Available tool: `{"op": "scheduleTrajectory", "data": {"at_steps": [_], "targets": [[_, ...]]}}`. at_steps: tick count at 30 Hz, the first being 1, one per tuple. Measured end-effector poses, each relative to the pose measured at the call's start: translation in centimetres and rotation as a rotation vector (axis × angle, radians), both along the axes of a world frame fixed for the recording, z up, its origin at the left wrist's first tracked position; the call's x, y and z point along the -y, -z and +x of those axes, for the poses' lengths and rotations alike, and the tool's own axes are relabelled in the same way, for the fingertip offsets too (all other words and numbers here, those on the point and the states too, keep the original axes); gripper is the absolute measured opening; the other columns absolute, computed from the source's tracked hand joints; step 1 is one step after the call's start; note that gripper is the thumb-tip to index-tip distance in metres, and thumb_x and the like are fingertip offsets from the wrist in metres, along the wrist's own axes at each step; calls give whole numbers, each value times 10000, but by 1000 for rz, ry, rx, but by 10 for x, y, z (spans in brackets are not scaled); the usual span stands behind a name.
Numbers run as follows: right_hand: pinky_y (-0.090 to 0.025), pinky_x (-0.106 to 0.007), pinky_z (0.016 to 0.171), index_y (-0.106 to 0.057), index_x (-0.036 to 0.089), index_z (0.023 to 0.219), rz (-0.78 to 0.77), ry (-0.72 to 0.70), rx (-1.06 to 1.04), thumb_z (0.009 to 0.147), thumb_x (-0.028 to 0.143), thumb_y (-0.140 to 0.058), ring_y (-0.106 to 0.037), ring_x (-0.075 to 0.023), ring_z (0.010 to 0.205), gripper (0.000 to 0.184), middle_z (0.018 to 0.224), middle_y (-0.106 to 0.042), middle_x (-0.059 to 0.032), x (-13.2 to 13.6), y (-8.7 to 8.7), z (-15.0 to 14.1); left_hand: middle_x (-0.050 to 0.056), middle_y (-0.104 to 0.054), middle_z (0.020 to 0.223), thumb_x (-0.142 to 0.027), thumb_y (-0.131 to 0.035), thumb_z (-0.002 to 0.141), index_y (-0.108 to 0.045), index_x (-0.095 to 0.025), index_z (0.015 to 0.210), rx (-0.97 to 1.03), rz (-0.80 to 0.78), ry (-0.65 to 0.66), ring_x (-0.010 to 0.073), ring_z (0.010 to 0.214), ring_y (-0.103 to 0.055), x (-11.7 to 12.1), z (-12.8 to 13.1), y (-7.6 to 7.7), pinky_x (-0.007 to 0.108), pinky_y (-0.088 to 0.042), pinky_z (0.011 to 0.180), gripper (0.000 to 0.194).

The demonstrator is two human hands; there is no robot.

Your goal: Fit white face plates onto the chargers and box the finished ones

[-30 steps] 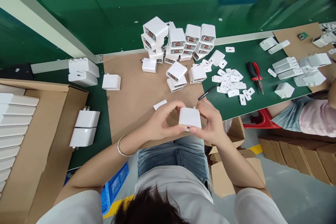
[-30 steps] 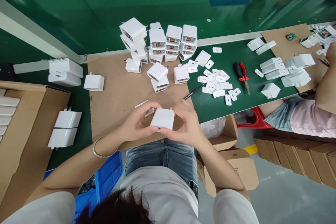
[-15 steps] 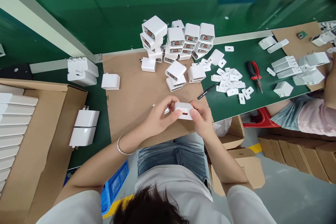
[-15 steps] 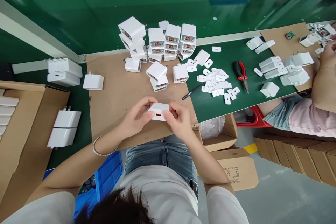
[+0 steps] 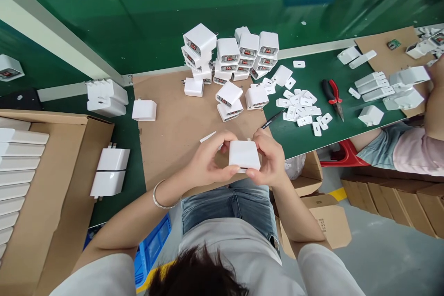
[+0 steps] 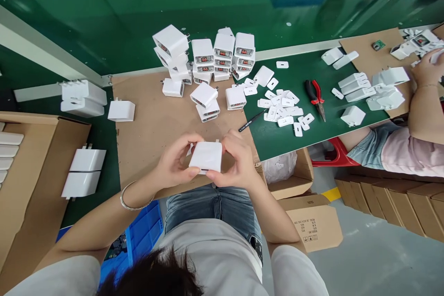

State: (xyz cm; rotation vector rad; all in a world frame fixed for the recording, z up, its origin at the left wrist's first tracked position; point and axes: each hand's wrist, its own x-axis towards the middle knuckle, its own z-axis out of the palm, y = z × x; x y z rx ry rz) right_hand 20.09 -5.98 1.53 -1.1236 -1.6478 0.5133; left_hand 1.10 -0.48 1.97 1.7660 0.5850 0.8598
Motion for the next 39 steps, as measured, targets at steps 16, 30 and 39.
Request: {"op": "scheduleTrajectory", "data": {"at_steps": [16, 30, 39], "targets": [[-257, -337, 605, -410, 234, 735, -86, 6, -84, 941, 675, -511, -350, -181, 657, 497, 660, -368, 16, 5, -8, -5, 27, -590, 869, -557, -652, 883, -558, -198, 1022, -22, 11, 28, 159, 742, -497, -2, -3, -11, 301, -431, 672, 397], [-473, -459, 864, -505, 235, 1425, -137, 121, 474, 941, 447, -659, -555, -296, 981, 550, 1092, -606, -108, 3, 14, 15, 92, -662, 1270, -363, -664, 932, -549, -224, 1261, -532, 266, 38, 282, 1167, -617, -36, -22, -12, 418, -466, 1004, 376], [-497, -469, 880, -669, 237, 1165, -155, 349, 460, 969, 244, -561, -573, -295, 972, 224, 1054, -618, -107, 3, 28, 11, 177, -599, 1260, -430, -637, 903, -567, -183, 1266, -980, 291, -502, 422, 1222, -540, -79, -74, -1, 573, -457, 1031, 445]]}}
